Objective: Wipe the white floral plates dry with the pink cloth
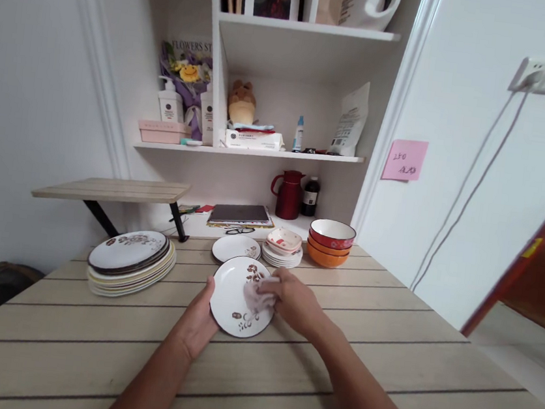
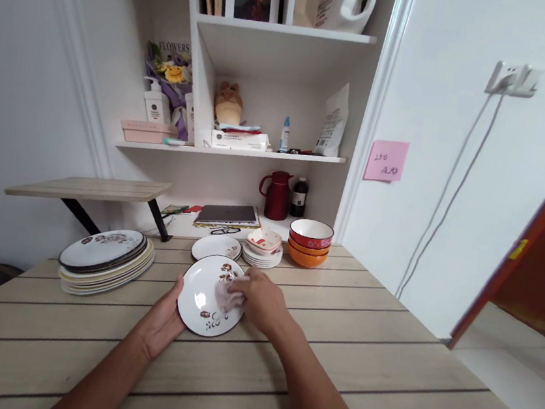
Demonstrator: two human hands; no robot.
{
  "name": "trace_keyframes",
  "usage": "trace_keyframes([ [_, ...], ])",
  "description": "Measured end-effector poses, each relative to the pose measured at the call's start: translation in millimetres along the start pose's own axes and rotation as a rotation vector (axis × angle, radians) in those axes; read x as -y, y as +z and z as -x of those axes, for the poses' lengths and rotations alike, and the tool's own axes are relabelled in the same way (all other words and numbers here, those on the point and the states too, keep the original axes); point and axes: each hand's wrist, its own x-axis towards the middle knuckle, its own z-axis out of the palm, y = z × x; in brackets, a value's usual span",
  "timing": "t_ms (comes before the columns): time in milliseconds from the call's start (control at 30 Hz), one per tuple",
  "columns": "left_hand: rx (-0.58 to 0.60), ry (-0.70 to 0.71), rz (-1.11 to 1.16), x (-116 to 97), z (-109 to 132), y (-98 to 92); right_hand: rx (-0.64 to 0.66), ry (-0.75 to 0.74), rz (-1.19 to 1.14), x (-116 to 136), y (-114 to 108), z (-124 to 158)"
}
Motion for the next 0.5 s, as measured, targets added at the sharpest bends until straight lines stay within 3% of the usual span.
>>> trace_keyframes([
  [100, 0.005, -0.060, -0.054, 3, 2, 2.1, -0.144, 0.151, 0.087, 3, 6, -10],
  [167, 0.009, -0.092, -0.087, 5, 2, 3.4, -0.184, 0.143, 0.099, 12, 13, -15],
  [367, -0.008, -0.074, -0.082, 8, 1, 4.4, -0.118, -0.245, 0.090, 42, 27, -13],
  [500, 0.016, -0.032, -0.053, 5, 0, 3.7, 0.044, -0.463, -0.017, 36, 18, 0],
])
